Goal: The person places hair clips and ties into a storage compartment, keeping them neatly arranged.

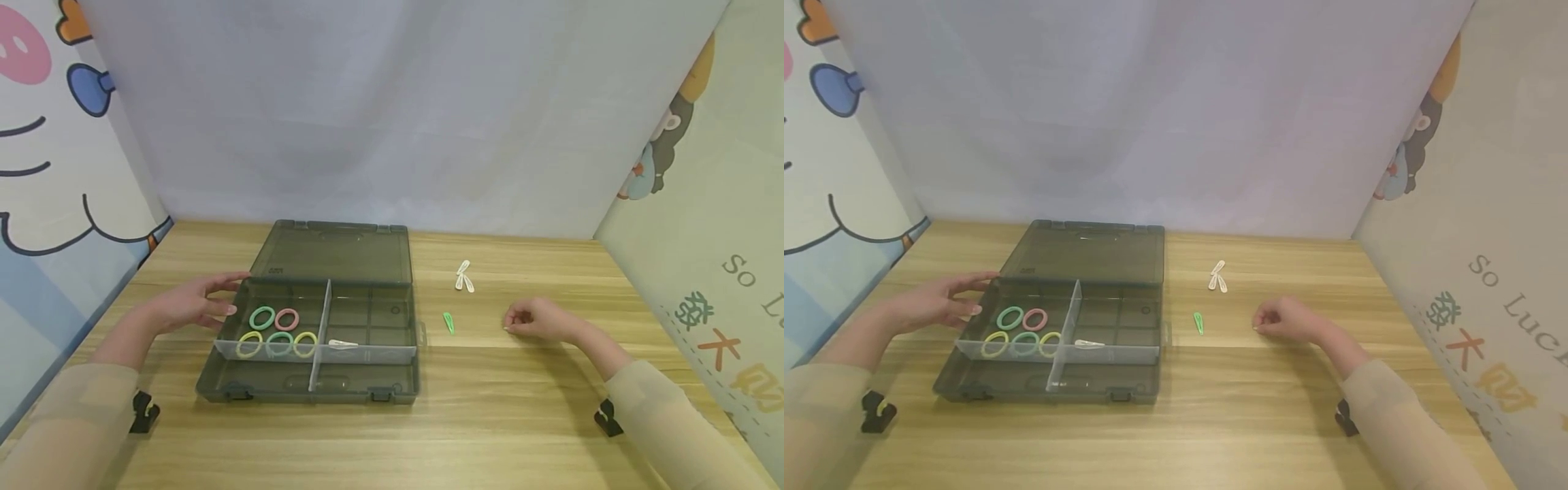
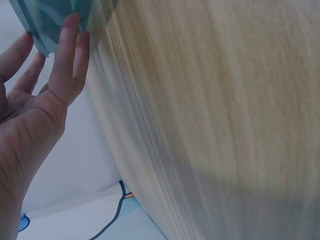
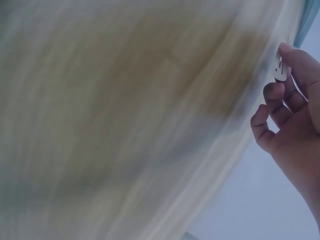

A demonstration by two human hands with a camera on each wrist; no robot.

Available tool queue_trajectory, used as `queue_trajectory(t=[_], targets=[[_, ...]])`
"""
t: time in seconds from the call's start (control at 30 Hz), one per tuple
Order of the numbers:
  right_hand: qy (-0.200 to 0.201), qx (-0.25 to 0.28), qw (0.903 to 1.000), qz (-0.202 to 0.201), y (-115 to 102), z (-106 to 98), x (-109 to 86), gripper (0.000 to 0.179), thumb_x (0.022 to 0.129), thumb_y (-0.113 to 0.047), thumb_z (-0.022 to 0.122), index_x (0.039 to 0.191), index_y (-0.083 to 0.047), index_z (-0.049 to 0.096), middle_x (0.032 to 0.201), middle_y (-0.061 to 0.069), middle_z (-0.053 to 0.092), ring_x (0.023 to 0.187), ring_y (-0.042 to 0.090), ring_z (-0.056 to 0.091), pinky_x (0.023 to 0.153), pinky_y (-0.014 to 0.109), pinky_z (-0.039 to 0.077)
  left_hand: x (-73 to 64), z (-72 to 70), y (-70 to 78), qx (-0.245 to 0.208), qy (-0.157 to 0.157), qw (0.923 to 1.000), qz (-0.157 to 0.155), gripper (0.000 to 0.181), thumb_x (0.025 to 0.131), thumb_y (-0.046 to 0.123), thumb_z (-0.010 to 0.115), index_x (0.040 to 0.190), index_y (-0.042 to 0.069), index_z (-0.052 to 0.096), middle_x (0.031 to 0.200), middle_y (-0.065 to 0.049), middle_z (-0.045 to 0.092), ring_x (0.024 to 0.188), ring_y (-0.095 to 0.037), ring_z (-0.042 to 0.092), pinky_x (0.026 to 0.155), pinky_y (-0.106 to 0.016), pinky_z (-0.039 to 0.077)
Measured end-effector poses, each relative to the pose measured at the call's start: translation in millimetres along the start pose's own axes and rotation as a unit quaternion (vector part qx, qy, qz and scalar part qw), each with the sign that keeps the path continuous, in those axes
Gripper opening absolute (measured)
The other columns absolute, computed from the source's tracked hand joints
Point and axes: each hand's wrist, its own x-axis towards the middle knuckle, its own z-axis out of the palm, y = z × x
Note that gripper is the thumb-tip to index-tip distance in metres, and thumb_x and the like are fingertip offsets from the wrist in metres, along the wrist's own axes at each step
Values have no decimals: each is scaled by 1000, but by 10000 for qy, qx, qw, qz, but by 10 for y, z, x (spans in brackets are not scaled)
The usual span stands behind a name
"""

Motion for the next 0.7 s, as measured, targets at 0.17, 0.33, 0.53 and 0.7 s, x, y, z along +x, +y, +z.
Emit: queue_trajectory(t=[0.17, 0.33, 0.53, 0.7], targets=[[-39, 92, 9999, 110, -115, -30, 58, 4, 90, -13, 65, 88, -10, 66, 79, -3, 62, 71, 7, 51, 62, 21, 46, 4, 3, 0, -6, -15, 10000, -1, 75, 95, 11, 55, 153, 11, 7, 152, -30, 3, 131, -53, 27, 91, -51, 49], [-75, 155, 9998, 67, -282, -76, 142, 8, 91, -13, 63, 94, -7, 67, 84, 2, 66, 71, 9, 54, 61, 22, 48, -4, 6, 18, -4, 13, 10000, -16, 75, 95, 10, 54, 153, 11, 7, 152, -30, 4, 130, -53, 29, 91, -51, 49], [112, 147, 9998, -80, -473, -113, 248, 12, 91, -14, 63, 94, -4, 69, 87, 7, 69, 70, 10, 56, 60, 23, 49, -8, 6, 22, 30, 30, 10000, -48, 75, 95, 12, 55, 153, 12, 8, 153, -30, 5, 130, -52, 29, 92, -51, 48], [381, 120, 9985, -375, -631, -158, 344, 10, 89, -15, 66, 89, -6, 70, 83, 1, 68, 68, 9, 53, 60, 23, 47, -9, 1, 14, 24, 45, 10000, -59, 75, 95, 12, 56, 153, 12, 8, 153, -29, 5, 131, -53, 29, 92, -51, 49]])
